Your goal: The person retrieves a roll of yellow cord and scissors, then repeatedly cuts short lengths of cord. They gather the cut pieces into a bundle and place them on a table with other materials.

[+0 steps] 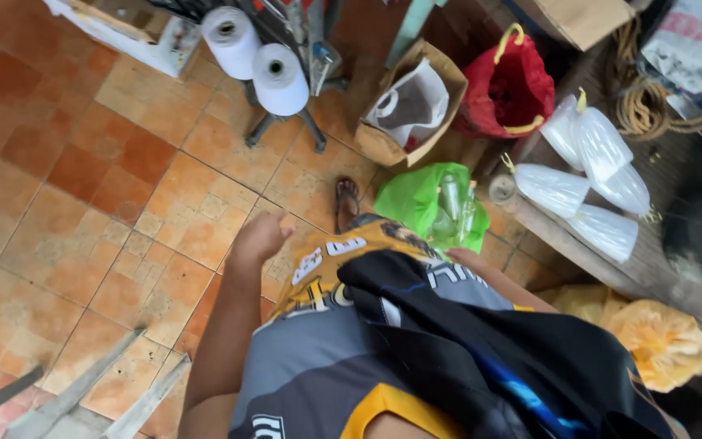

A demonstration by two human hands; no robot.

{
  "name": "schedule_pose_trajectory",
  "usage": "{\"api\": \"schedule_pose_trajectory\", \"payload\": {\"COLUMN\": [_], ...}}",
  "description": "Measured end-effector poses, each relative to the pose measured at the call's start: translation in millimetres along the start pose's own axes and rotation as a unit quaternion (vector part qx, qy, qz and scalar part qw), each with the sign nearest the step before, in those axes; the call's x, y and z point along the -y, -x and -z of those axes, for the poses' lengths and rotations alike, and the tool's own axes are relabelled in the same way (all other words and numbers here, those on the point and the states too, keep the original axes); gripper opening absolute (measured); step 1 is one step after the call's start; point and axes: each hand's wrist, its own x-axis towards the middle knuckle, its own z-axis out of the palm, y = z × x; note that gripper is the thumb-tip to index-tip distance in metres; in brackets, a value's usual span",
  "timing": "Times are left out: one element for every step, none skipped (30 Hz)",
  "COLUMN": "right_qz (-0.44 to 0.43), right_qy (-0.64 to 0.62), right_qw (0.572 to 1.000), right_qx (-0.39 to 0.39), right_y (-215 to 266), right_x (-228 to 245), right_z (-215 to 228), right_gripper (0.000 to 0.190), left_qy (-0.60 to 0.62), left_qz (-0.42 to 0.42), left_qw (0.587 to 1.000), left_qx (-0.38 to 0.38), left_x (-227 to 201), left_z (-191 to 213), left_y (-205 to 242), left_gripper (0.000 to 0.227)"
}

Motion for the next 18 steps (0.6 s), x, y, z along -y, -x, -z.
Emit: {"api": "schedule_pose_trajectory", "payload": {"right_qz": [-0.007, 0.222, 0.430, 0.423, 0.440, 0.457, 0.452, 0.262, 0.048, 0.047, 0.016, -0.014, 0.000, 0.005, 0.010, 0.023, 0.012, 0.000], "right_qy": [-0.006, 0.182, 0.355, 0.353, 0.341, 0.329, 0.327, 0.079, -0.177, -0.179, -0.171, -0.162, -0.167, -0.189, -0.209, -0.212, -0.229, -0.247], "right_qw": [1.000, 0.958, 0.830, 0.834, 0.830, 0.827, 0.830, 0.961, 0.982, 0.982, 0.985, 0.986, 0.986, 0.982, 0.978, 0.977, 0.973, 0.969], "right_qx": [-0.005, -0.014, -0.022, -0.026, -0.013, -0.001, -0.001, 0.023, 0.043, 0.041, 0.030, 0.019, 0.015, 0.011, 0.007, 0.004, 0.006, 0.008], "right_y": [-12, -23, -36, -49, -56, -64, -37, -9, 14, 18, 21, 25, 18, 11, 5, -12, -13, -14], "right_x": [-2, -3, -1, 19, 31, 44, 83, 123, 170, 190, 213, 236, 243, 251, 258, 278, 278, 278], "right_z": [1, 2, 3, 10, 11, 12, 12, 12, 14, 22, 26, 30, 28, 25, 21, 29, 25, 22], "right_gripper": [0.077, 0.057, 0.040, 0.040, 0.039, 0.038, 0.038, 0.049, 0.067, 0.067, 0.065, 0.064, 0.064, 0.065, 0.065, 0.065, 0.068, 0.071], "left_qy": [-0.005, -0.007, -0.008, -0.012, -0.026, -0.040, -0.043, -0.042, -0.040, -0.042, -0.035, -0.029, -0.033, -0.011, 0.012, 0.009, 0.016, 0.023], "left_qz": [-0.007, -0.009, -0.010, -0.017, -0.021, -0.026, -0.029, -0.035, -0.039, -0.041, -0.041, -0.041, -0.046, -0.070, -0.094, -0.098, -0.128, -0.158], "left_qw": [1.000, 1.000, 1.000, 1.000, 0.999, 0.999, 0.999, 0.999, 0.998, 0.998, 0.998, 0.998, 0.997, 0.996, 0.993, 0.992, 0.983, 0.971], "left_qx": [0.006, 0.002, -0.003, 0.002, 0.003, 0.003, 0.008, 0.000, -0.012, -0.011, -0.026, -0.041, -0.056, -0.063, -0.068, -0.081, -0.129, -0.176], "left_x": [-4, -8, -11, -21, -27, -33, -40, -46, -52, -52, -50, -47, -48, -49, -48, -60, -66, -71], "left_z": [8, 17, 28, 43, 54, 64, 74, 84, 96, 98, 101, 105, 111, 118, 124, 151, 165, 178], "left_y": [-11, -22, -33, -43, -49, -54, -60, -66, -71, -89, -106, -122, -133, -144, -155, -169, -172, -174], "left_gripper": [0.056, 0.056, 0.057, 0.057, 0.058, 0.058, 0.058, 0.057, 0.057, 0.057, 0.058, 0.060, 0.060, 0.061, 0.062, 0.062, 0.064, 0.066]}}
